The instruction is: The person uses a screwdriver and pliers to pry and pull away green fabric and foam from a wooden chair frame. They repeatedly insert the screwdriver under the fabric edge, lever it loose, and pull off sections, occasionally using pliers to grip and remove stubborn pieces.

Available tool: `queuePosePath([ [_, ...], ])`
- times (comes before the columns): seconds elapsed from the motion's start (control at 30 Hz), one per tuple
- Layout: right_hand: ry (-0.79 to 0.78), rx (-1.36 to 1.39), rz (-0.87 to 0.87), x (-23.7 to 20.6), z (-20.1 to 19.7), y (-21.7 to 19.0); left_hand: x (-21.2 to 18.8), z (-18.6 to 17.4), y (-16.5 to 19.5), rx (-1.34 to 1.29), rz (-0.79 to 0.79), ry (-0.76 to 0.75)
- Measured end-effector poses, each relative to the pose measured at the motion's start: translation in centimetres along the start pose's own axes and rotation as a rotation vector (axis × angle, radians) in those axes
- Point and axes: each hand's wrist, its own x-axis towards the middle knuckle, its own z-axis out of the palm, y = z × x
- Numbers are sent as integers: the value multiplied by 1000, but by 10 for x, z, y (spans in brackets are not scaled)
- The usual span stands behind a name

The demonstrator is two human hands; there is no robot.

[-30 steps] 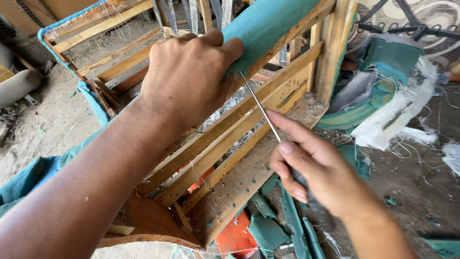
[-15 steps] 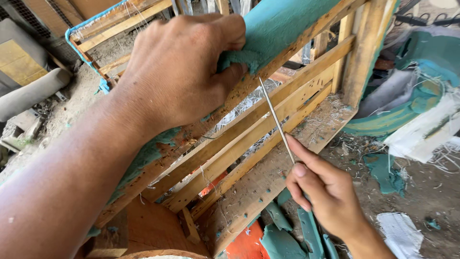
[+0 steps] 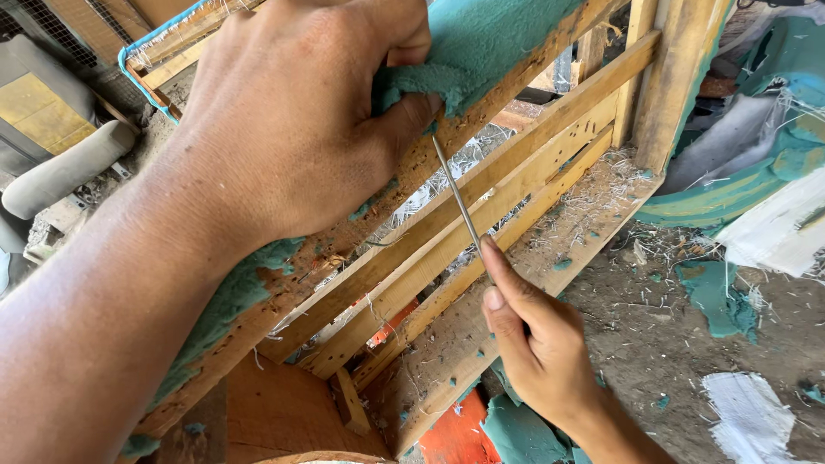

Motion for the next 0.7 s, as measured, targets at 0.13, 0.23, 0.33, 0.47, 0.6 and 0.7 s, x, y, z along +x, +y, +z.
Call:
queuePosePath([
  [0.13,-16,-176,-38,15,-20,-29,0,0,1,15,38,42],
  [0.23,-55,-364,-142,23,-42,-60,1,2,2,-16,-52,-12],
  [0.33,-85,-370,-56,18,-41,-61,1,8,2,-6,-19,53],
  [0.47,21,-92,-95,8,14,-3,3,11,-2,-23,-36,72],
  [0.6,121,195,-121,14,65,50,3,10,-3,-10,-20,30],
  [0.7,114,397,-98,20,79,52,1,8,-3,-4,25,85],
])
